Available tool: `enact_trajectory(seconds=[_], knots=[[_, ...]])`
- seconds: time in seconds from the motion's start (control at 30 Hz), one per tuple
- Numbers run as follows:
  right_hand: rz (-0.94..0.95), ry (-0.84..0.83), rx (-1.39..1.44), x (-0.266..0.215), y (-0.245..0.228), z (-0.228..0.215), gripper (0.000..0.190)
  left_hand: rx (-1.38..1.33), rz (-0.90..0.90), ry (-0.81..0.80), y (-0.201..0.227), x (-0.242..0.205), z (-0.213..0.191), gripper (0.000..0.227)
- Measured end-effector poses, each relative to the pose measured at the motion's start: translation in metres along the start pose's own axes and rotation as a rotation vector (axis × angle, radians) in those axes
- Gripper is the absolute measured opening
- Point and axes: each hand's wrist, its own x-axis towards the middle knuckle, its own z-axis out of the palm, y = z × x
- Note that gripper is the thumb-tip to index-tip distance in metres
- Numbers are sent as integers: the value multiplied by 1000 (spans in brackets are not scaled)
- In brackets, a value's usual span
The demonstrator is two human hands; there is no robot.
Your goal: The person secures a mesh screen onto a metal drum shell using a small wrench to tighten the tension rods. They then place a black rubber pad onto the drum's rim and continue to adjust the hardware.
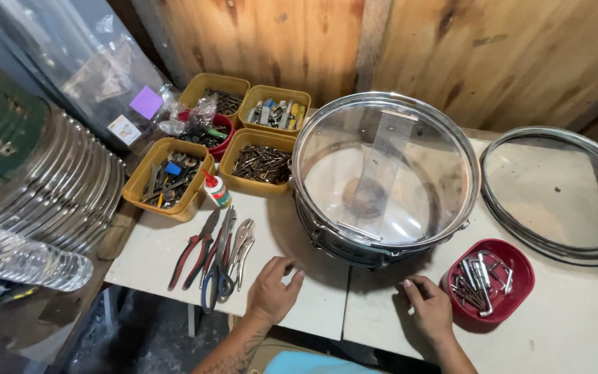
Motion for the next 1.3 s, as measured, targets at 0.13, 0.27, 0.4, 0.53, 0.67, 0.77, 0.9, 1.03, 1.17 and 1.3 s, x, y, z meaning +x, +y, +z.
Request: enact_trajectory(seconds=[0.13, 0.27, 0.4, 0.53, 0.67, 0.77, 0.9, 1.03, 1.17, 1.3], knots=[[-9, -14, -24, 2, 0, 1, 21, 19, -41, 77, -12, 3, -25, 32], [4, -19, -119, 5, 1, 0, 22, 148, 101, 360, -27, 4, -74, 20], [35, -16, -129, 1, -9, 0, 24, 397, -29, 613, -64, -11, -129, 15], [-36, -27, -81, 12, 11, 0, 22, 661, -52, 737, -143, -61, -199, 8], [-57, -59, -13, 12, 9, -1, 21, 1075, -427, 893, -181, -106, -242, 40], [-44, -56, -52, 11, 3, -2, 21, 1335, -512, 876, -167, -106, -248, 61], [13, -53, -49, 6, -4, -2, 20, 1449, -810, 785, -178, -99, -246, 47], [10, -50, -60, 8, 3, -3, 19, 1357, -911, 901, -200, -96, -260, 69], [-25, -70, 16, 8, 6, -2, 17, 1150, -1156, 378, -246, -105, -304, 91], [-5, -73, 58, 8, 3, -3, 16, 1259, -1130, 90, -258, -123, -311, 52]])
